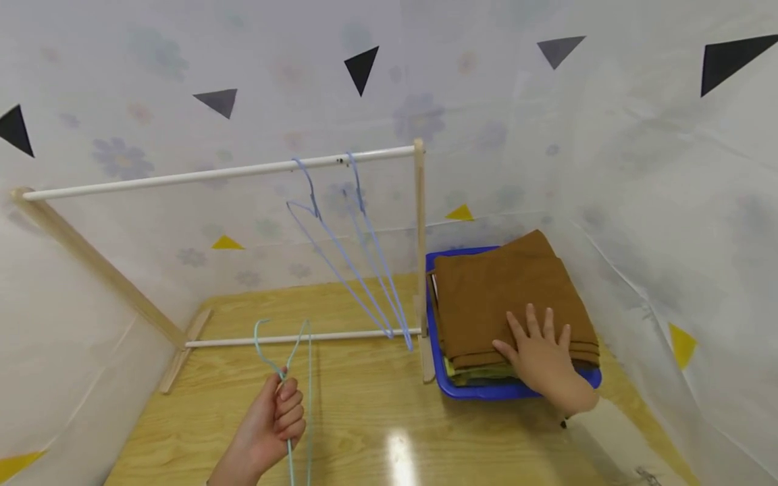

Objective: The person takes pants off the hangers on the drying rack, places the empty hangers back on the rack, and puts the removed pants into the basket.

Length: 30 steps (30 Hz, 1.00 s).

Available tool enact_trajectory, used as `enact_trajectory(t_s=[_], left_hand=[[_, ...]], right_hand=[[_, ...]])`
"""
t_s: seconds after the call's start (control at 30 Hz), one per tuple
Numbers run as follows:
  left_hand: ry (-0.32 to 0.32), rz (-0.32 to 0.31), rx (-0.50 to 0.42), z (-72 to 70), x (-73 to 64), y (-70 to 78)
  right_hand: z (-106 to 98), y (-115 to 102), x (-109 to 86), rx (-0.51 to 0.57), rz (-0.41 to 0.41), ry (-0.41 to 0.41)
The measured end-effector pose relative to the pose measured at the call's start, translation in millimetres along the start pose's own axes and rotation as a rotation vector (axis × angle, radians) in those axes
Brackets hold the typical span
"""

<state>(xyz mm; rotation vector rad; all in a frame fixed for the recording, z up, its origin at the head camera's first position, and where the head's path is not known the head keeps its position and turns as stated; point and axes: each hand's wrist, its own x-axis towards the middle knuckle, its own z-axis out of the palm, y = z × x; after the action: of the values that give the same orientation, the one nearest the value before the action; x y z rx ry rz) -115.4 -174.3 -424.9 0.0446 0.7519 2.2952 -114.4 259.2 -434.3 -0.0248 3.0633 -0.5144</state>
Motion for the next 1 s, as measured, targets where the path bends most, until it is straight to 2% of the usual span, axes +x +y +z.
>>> enact_trajectory(t_s=[0.13, 0.33, 0.6, 1.0], left_hand=[[-0.004, 0.003, 0.005, -0.1, 1.0, -0.6], [-0.016, 0.000, -0.004, -0.4, 2.7, -0.2], [-0.003, -0.013, 0.006, -1.2, 4.2, -1.7], [0.022, -0.032, 0.008, 0.8, 8.8, -5.6]], right_hand=[[-2, 20, -5.2, -0.007, 0.068, 0.021], [2, 38, -8.2, 0.023, 0.063, -0.023], [11, 43, -8.0, 0.061, 0.068, -0.053], [25, 47, -10.6, 0.052, 0.065, -0.001]])
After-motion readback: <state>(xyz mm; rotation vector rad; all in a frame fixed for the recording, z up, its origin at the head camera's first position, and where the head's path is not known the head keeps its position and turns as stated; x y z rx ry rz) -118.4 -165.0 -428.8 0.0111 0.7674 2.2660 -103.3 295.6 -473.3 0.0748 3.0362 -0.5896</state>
